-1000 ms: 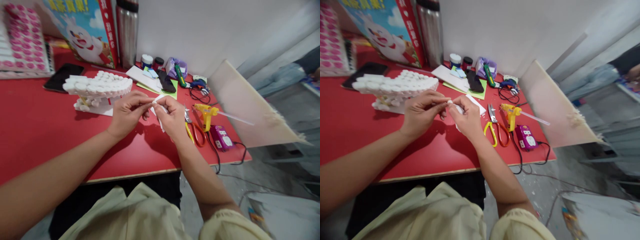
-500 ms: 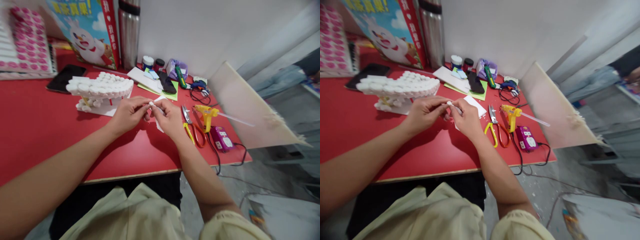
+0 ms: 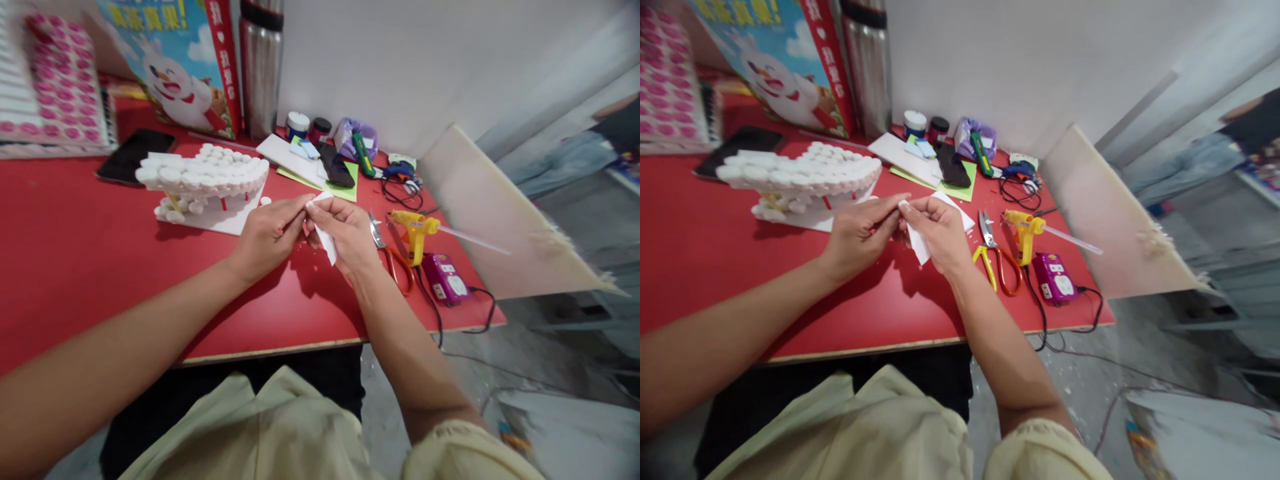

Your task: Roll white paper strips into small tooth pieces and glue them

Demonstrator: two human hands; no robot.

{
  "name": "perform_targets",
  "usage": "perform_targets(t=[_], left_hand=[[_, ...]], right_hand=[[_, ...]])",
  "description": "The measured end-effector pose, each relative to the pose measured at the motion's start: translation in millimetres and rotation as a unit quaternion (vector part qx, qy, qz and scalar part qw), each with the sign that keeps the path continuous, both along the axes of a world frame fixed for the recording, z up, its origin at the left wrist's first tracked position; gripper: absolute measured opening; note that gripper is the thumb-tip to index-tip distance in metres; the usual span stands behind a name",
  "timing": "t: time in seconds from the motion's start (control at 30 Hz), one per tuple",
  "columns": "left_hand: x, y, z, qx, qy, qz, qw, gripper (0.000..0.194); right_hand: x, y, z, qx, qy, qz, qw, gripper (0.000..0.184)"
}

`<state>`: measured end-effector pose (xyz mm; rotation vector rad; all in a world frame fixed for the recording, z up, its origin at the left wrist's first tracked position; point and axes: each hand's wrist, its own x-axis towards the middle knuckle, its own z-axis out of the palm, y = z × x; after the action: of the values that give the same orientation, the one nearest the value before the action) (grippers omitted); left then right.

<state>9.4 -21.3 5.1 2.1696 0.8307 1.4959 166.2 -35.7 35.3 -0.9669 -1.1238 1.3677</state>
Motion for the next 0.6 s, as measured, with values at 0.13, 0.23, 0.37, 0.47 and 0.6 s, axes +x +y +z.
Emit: perform_targets(t=[0.13,0.23,0.37,0.47,0.6], left_hand=[[5.5,-2.6,-4.2,0.009,-0.001,0.007,1.0,0.029],[5.5,-2.0,-5.2,0.01,0.006,0.006,1.0,0.029],[-0.7,2.1,-0.2,-0.001,0.027,-0.008,1.0,0.028],[-5.3,4.6,4.2,-0.018,0.04,0.007,0.999,0.025],[-6.6,5.5,5.1,-0.062,0.014,0.019,0.998,0.024]], right_hand=[[-3.0,0.3,-5.9,0.01,-0.009,-0.006,1.0,0.045],[-4.5,-0.2,-9.2,0.03,-0.028,-0.013,0.999,0.048],[-1.3,0.6,-8.1,0.044,-0.083,-0.02,0.995,0.047],[3.1,1.8,-5.7,0.047,-0.115,0.003,0.992,0.043],[5.9,1.5,-6.5,0.092,-0.201,-0.018,0.975,0.032]])
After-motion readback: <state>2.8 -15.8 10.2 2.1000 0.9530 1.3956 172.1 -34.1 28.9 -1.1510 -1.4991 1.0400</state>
